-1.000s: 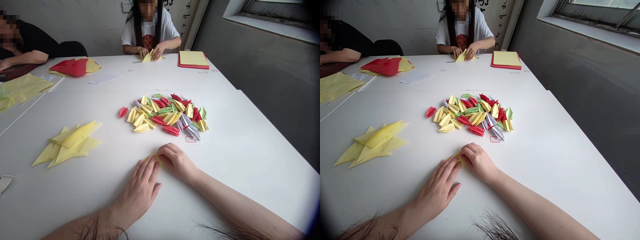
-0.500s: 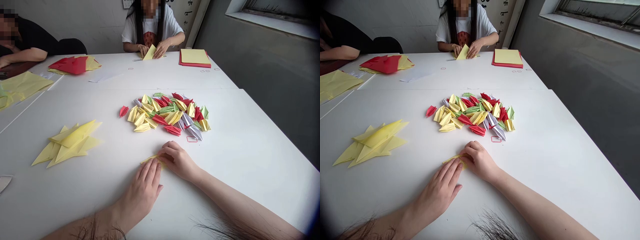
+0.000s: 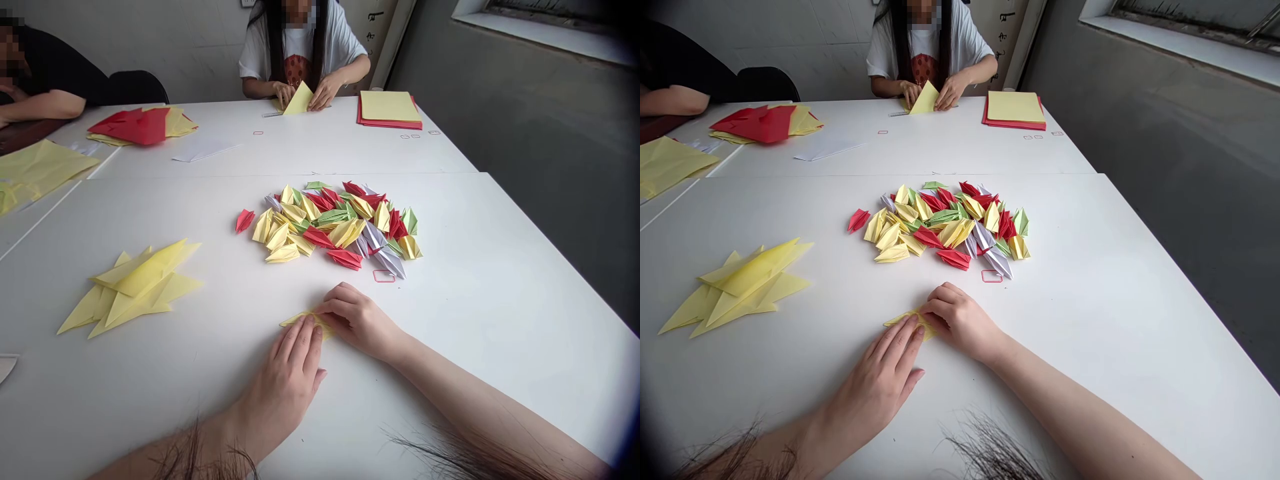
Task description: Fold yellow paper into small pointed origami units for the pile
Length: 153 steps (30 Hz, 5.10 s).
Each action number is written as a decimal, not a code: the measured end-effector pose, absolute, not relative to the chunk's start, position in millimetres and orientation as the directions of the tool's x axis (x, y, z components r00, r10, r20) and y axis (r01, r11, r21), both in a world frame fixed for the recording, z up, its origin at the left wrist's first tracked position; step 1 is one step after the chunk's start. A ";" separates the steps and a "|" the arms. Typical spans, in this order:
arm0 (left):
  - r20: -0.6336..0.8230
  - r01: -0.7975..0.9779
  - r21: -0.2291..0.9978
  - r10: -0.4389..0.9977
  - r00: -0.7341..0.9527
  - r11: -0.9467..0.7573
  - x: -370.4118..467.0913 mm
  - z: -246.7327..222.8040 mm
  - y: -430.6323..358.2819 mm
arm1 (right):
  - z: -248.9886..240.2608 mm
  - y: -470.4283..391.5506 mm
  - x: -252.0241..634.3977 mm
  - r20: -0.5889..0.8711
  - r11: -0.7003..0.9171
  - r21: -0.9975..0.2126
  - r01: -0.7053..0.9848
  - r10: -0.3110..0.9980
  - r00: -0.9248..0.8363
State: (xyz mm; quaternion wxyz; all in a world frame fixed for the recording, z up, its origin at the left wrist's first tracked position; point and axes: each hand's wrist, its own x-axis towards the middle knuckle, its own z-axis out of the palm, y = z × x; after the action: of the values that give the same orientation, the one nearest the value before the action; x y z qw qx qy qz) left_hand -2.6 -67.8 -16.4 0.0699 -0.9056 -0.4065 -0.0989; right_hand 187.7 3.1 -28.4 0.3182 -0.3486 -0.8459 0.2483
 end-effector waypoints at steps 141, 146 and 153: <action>-0.007 0.706 0.614 0.892 0.452 -0.353 -8.6 -6.3 -14.5 | -10.4 -5.6 184.2 0.082 0.476 -0.510 0.717 0.856 -0.511; 0.000 0.746 0.546 0.891 0.455 -0.381 -4.9 -7.4 -16.3 | -11.0 -2.7 182.3 0.065 0.468 -0.488 0.736 0.861 -0.504; 0.015 0.763 0.485 0.877 0.481 -0.427 -5.6 -11.5 -13.6 | -10.8 3.7 182.7 0.073 0.463 -0.516 0.721 0.862 -0.501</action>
State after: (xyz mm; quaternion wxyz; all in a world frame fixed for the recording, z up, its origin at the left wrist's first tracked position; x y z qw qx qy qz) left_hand -5.6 -13.6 -11.5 -0.2120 -0.8339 -0.4916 -0.1340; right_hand 182.7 3.7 -10.8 0.1645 -0.4716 -0.8392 0.2151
